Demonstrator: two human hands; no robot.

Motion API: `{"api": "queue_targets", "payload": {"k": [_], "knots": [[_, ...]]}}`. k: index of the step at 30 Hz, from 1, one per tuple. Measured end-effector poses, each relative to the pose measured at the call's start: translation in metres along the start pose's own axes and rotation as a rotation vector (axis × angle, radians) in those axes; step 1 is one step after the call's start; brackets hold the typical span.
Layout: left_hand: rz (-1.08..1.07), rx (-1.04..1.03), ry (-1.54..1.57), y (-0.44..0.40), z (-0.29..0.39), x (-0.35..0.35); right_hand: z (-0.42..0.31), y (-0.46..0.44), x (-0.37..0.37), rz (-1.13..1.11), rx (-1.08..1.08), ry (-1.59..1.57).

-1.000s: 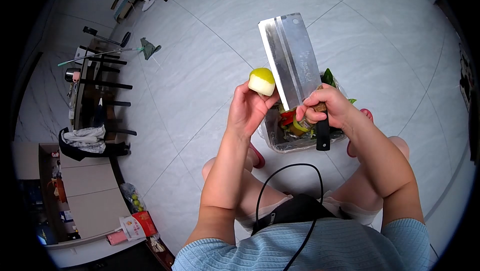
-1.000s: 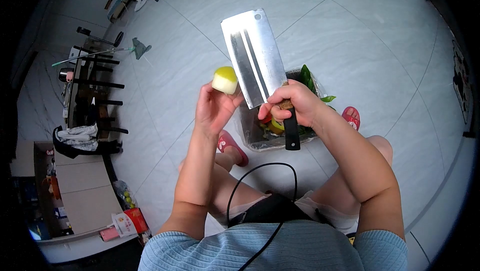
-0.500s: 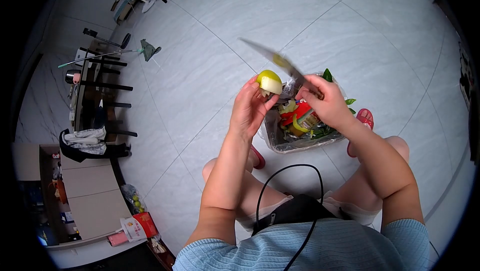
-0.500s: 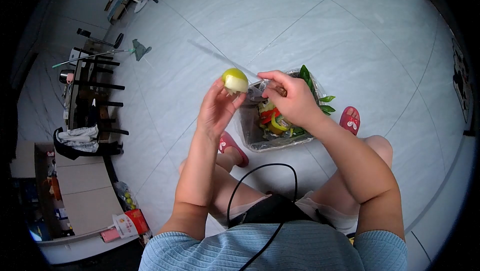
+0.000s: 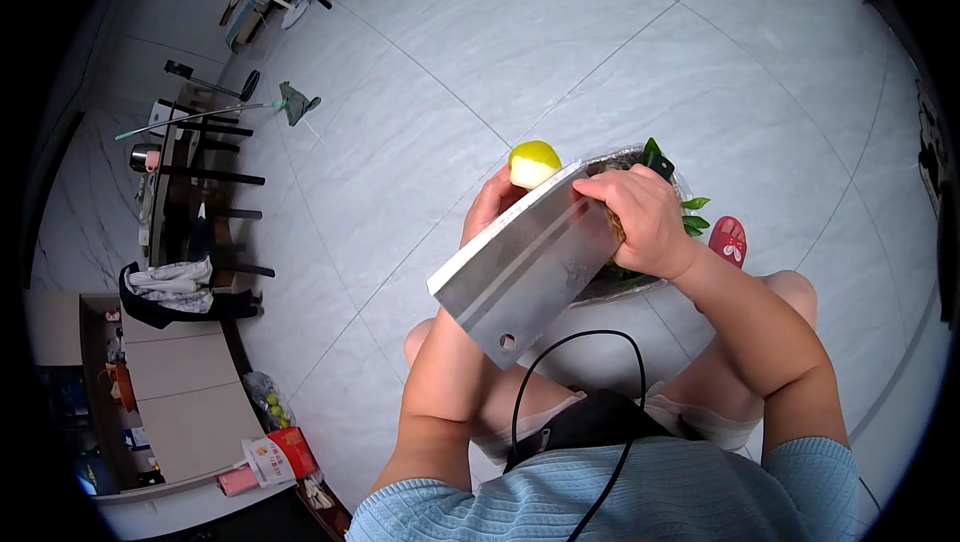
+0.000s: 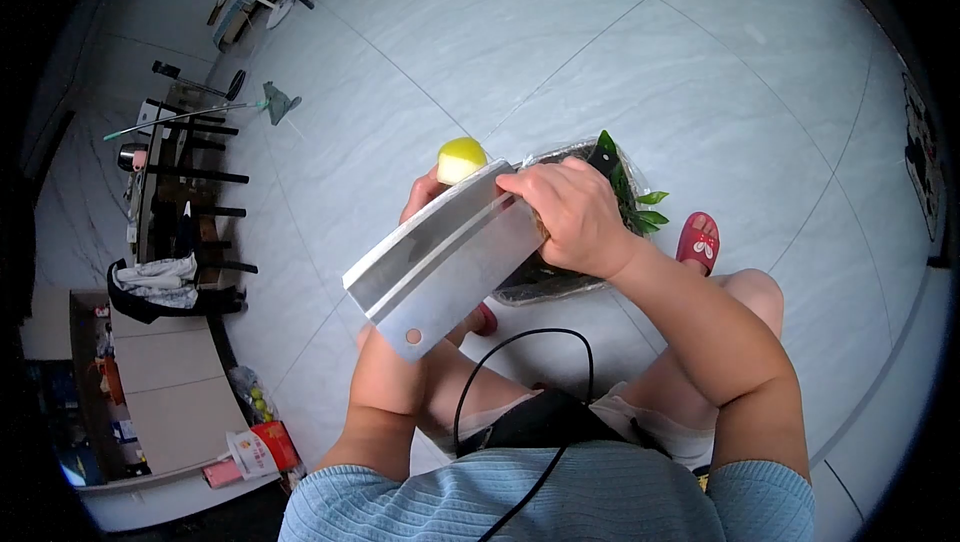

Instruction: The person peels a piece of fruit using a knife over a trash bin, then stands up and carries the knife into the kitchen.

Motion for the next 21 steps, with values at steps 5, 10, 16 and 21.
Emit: {"api": "queue_targets", "payload": {"k": [5, 10, 16, 21], "knots": [[-0.026, 0.021, 0.021, -0.003, -0.006, 0.003, 0.0, 0.001, 0.0, 0.02, 0.023, 0.011], [0.023, 0.031, 0.047, -0.002, -0.008, -0.004, 0.0, 0.003, 0.0, 0.02, 0.043, 0.045], [-0.045, -0.172, -0.2, 0.003, -0.014, 0.007, 0.0, 0.004, -0.002, 0.025, 0.062, 0.065], [-0.044, -0.06, -0.097, -0.008, -0.02, 0.022, 0.0, 0.004, -0.002, 0.028, 0.082, 0.07]]}}
Point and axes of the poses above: each hand's wrist, its own y-axis away from the middle knuckle, its own x-axis out of the back of the hand, z = x × y, the point moved 3 cm from there along -y, towards the middle knuckle, and after that the axes turned 6 degrees about -z, right-handed, at the moved point
